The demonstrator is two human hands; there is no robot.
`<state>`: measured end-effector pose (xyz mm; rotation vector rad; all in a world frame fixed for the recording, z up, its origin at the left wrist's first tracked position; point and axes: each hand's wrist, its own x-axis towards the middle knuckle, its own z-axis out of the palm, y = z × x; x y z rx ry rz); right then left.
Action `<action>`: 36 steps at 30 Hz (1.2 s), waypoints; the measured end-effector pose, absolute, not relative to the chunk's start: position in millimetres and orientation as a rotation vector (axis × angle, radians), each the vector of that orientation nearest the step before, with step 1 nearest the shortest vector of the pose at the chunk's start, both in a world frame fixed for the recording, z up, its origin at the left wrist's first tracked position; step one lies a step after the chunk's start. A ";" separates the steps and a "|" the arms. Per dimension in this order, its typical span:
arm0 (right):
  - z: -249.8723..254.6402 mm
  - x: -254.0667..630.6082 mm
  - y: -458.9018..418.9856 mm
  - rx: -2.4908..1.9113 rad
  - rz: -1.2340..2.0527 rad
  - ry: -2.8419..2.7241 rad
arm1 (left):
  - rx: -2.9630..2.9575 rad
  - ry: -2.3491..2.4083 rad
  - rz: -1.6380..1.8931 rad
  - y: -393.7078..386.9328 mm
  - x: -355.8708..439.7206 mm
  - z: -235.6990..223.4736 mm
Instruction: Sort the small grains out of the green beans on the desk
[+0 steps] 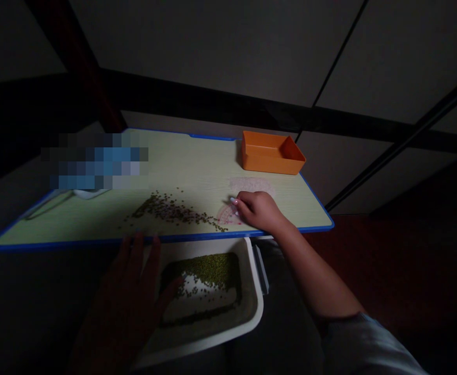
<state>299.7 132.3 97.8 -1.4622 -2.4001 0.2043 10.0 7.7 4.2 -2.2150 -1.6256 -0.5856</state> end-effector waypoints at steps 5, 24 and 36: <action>97.7 298.3 132.4 -1.459 0.202 -2.396 | -2.228 -1.654 -0.566 6.3 11.0 6.4; 98.0 294.3 134.3 -1.420 0.205 -2.422 | -2.203 -1.652 -0.608 6.1 11.6 5.0; 97.7 289.6 135.5 -1.502 0.109 -2.404 | -2.199 -1.580 -0.615 7.7 11.7 7.1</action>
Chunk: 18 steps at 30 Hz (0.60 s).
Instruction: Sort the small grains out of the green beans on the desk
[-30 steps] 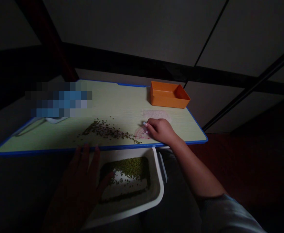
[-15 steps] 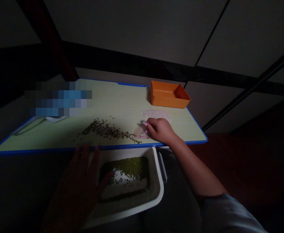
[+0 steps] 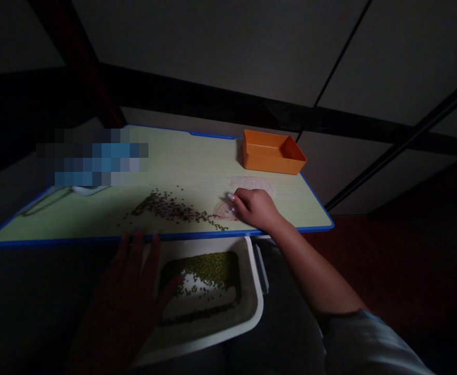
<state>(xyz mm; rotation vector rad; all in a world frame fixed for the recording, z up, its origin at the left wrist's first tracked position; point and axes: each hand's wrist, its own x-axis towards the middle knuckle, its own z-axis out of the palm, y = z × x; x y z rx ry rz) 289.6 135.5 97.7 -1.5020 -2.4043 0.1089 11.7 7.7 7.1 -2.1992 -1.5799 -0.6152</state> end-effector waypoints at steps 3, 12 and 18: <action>97.8 287.8 135.8 -1.485 0.111 -2.407 | -2.196 -1.601 -0.614 7.3 11.7 6.7; 97.5 289.0 135.8 -1.409 0.213 -2.413 | -2.200 -1.609 -0.610 8.0 11.0 4.8; 97.5 289.8 135.8 -1.382 0.267 -2.402 | -2.212 -1.562 -0.588 8.6 10.8 5.9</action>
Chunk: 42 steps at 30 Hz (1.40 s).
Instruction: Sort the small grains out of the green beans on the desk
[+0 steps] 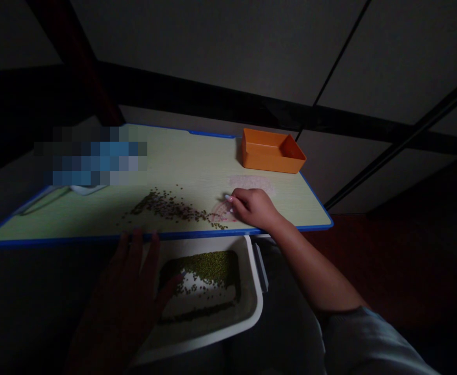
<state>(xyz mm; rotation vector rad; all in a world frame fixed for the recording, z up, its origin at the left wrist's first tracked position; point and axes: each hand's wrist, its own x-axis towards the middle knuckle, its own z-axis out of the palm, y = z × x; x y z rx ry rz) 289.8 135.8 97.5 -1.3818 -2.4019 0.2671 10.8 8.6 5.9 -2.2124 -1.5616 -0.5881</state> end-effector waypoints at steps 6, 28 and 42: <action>97.4 289.2 136.4 -1.388 0.251 -2.420 | -2.199 -1.595 -0.608 8.4 11.7 5.7; 98.2 291.3 130.1 -1.366 0.255 -2.441 | -2.234 -1.675 -0.563 5.8 13.5 9.2; 89.7 304.6 117.4 -1.445 0.397 -2.079 | -2.185 -1.654 -0.533 5.8 15.2 6.6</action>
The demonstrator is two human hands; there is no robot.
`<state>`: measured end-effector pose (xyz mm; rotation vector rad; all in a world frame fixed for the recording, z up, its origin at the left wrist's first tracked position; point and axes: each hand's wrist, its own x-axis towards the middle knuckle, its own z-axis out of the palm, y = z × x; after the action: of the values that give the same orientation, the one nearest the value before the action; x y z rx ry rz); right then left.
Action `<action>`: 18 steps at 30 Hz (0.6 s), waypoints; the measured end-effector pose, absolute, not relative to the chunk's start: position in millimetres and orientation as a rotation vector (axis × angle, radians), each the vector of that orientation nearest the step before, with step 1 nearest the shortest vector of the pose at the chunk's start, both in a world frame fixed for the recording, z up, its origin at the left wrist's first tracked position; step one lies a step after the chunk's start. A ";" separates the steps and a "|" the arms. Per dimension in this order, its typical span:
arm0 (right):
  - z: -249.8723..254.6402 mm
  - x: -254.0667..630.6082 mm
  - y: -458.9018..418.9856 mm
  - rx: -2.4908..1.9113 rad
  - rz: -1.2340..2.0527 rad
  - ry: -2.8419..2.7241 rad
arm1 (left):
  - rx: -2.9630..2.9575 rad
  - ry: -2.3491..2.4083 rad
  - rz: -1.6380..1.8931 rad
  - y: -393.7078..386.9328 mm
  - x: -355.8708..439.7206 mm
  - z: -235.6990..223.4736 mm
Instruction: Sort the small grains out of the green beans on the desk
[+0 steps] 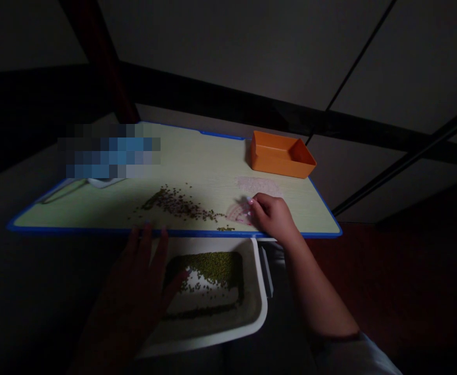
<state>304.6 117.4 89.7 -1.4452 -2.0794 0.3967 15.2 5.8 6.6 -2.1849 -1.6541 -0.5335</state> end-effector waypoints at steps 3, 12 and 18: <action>89.9 303.7 117.3 -1.445 0.399 -2.089 | -2.189 -1.677 -0.506 4.8 14.8 7.2; 78.9 311.6 120.0 -1.407 0.467 -1.815 | -2.200 -1.665 -0.552 4.9 14.3 8.1; 75.0 314.1 122.5 -1.351 0.567 -1.652 | -2.201 -1.643 -0.535 5.5 13.3 8.3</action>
<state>314.1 122.5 75.0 -1.3514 -1.6518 0.5673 13.3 5.5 8.3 -2.2013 -1.6426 -0.5347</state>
